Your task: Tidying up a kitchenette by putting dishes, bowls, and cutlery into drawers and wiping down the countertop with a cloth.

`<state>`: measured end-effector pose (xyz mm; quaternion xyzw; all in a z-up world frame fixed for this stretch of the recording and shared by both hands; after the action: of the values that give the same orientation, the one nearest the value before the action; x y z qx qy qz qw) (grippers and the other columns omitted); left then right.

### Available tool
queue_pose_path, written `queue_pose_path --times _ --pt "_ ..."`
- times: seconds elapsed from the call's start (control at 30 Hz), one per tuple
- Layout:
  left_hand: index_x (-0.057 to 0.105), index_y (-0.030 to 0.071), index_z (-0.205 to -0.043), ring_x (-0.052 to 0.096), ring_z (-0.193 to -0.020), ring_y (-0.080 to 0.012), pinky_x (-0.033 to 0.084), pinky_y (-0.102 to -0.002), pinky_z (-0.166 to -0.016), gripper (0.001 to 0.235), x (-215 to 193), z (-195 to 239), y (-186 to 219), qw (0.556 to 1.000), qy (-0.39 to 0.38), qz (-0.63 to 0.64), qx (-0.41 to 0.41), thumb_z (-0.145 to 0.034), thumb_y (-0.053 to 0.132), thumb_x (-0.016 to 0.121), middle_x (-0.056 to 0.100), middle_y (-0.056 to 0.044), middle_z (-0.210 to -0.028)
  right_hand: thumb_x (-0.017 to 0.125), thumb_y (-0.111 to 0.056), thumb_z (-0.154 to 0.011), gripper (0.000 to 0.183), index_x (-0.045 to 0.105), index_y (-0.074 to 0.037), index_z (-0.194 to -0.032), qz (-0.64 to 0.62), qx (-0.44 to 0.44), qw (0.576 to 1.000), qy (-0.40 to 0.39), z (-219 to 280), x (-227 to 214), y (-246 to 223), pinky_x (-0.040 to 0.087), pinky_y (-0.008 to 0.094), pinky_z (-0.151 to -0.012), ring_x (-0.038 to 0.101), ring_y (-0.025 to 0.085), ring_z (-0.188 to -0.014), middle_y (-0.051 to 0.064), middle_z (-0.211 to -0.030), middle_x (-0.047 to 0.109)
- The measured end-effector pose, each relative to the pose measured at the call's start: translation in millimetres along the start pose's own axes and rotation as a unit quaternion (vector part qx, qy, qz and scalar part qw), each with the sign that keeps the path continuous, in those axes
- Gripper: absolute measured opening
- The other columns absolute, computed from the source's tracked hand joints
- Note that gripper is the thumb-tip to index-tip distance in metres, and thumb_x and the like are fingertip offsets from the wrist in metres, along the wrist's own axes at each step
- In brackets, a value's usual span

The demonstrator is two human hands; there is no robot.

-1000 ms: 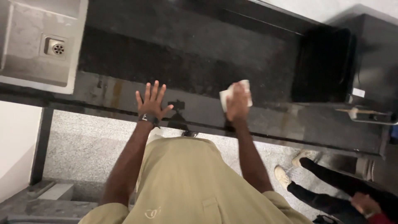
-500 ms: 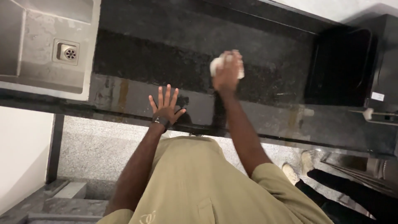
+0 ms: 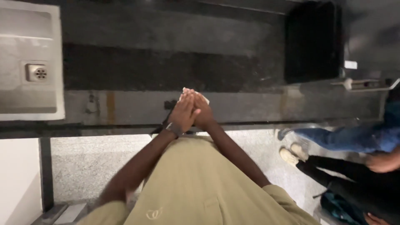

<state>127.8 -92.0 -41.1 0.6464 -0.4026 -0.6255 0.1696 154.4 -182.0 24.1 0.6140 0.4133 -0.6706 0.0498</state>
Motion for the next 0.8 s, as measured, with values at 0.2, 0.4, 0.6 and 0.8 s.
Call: queue_pose_path --times 0.2,0.4,0.6,0.8 --pt "0.021 0.007 -0.162 0.013 -0.156 -0.0284 0.008 -0.062 -0.121 0.083 47 -47 69 0.973 -0.176 -0.15 0.012 -0.1 0.059 0.04 0.015 -0.011 -0.171 0.056 -0.039 -0.102 0.069 0.032 -0.011 -0.161 0.0 0.119 0.992 0.027 55 -47 53 0.022 0.047 -0.129 0.029 0.03 -0.158 0.01 -0.17 0.031" --pt "0.02 -0.002 -0.16 0.011 -0.157 -0.0326 0.006 -0.054 -0.124 0.097 50 -72 128 0.969 -0.152 -0.152 0.12 -0.098 0.071 0.037 0.015 -0.02 -0.169 0.052 -0.029 -0.105 0.068 0.028 -0.002 -0.163 0.009 0.197 0.972 0.126 118 -58 85 0.019 0.051 -0.127 0.022 0.038 -0.159 0.02 -0.17 0.027" --pt "0.029 0.004 -0.161 0.017 -0.159 -0.0222 0.009 -0.045 -0.127 0.087 105 -62 88 0.945 -0.111 -0.237 0.197 -0.101 0.065 0.032 0.025 -0.011 -0.17 0.049 -0.02 -0.1 0.062 0.035 -0.001 -0.157 0.048 0.235 0.969 0.062 143 -44 102 0.023 0.051 -0.126 0.026 0.038 -0.157 0.021 -0.167 0.031" --pt "0.03 0.011 -0.163 0.021 -0.159 -0.0204 0.011 -0.045 -0.129 0.07 121 -154 57 0.956 -0.037 -0.244 0.158 -0.106 0.051 0.034 0.028 -0.006 -0.171 0.047 -0.018 -0.103 0.062 0.033 0.003 -0.159 0.075 0.189 0.972 0.114 70 -79 150 0.022 0.058 -0.124 0.026 0.041 -0.156 0.024 -0.168 0.028"
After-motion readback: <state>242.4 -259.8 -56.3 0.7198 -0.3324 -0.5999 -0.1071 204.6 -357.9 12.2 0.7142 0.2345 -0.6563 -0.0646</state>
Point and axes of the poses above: each hand's wrist, its own z-axis away from the middle knuckle, its own x-axis out of the palm, y = z × x, the point moved 6 cm from there along -z, towards the middle knuckle
